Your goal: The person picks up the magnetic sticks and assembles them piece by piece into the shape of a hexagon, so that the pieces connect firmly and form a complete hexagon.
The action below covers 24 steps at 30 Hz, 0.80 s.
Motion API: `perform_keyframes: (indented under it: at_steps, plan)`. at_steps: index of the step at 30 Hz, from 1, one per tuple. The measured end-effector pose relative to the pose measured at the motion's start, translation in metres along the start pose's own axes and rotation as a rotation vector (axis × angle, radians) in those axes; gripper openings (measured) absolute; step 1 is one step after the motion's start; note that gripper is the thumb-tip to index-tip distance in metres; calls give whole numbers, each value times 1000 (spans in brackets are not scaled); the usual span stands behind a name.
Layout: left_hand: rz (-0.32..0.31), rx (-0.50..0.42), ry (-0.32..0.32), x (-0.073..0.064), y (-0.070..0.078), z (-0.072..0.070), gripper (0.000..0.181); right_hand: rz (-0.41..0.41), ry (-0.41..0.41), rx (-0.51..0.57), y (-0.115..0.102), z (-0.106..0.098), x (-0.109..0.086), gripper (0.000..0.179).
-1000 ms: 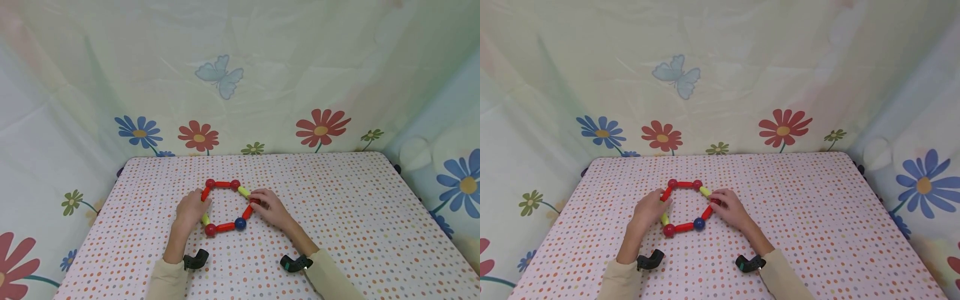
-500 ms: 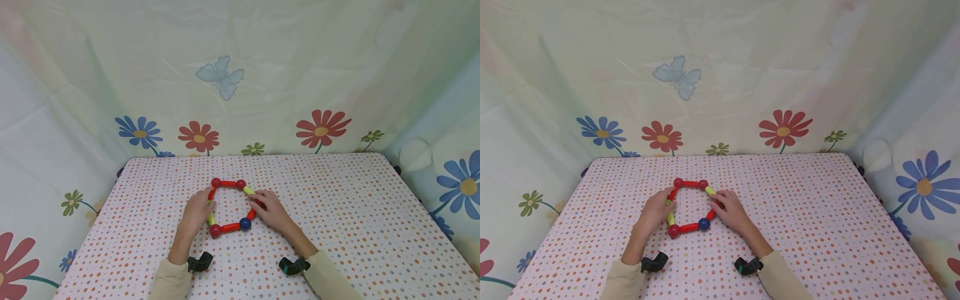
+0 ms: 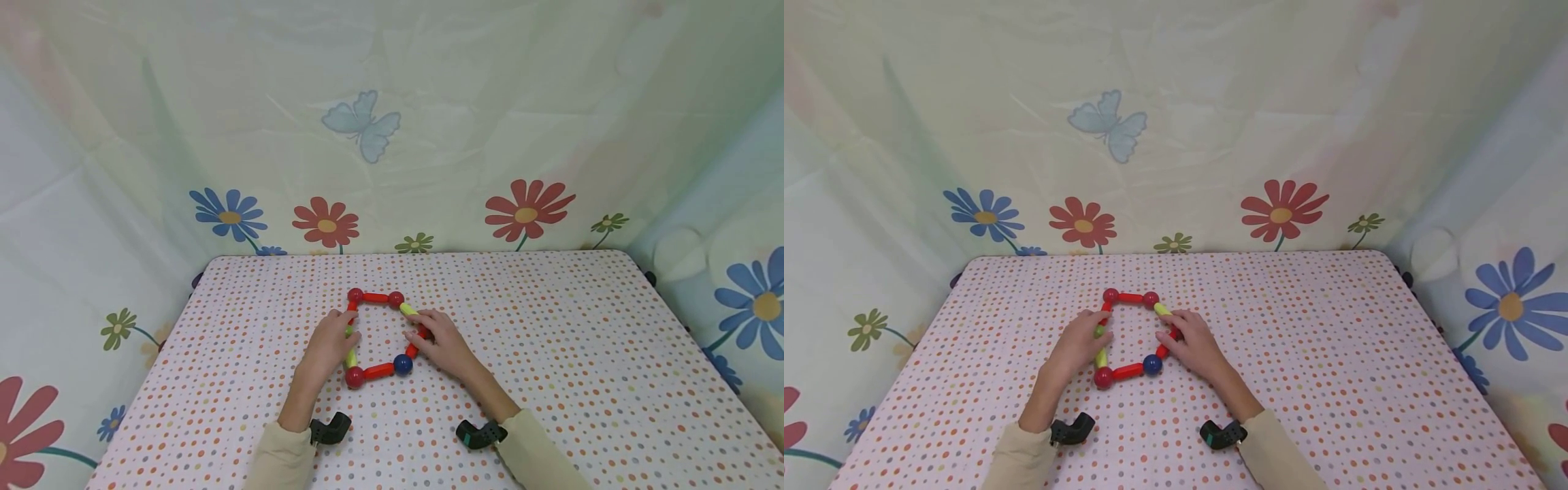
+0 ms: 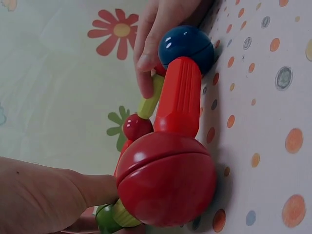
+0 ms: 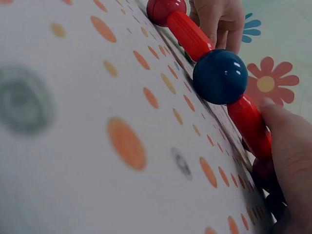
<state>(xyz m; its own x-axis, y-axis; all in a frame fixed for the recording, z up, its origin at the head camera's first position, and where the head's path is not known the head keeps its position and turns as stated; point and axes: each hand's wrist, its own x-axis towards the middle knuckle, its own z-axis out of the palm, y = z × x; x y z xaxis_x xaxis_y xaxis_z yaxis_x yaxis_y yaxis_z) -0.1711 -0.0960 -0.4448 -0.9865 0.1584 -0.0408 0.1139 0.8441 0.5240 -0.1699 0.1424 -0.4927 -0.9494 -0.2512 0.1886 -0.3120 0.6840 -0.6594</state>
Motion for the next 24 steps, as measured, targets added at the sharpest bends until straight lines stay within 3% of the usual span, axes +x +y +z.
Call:
perform_keyframes:
  at_steps: [6, 13, 24]
  plan:
    - [-59, 3, 5, 2, 0, 0, 47, 13, 2, -11, -1, 0, 0, 42]
    - [-126, -65, 21, 3, -1, -5, 56, 20, 12, -15, -3, 0, 0, 42]
    - [-172, -1, 26, 4, -5, -9, 57, 3, 17, -13, 1, 3, 0, 38]
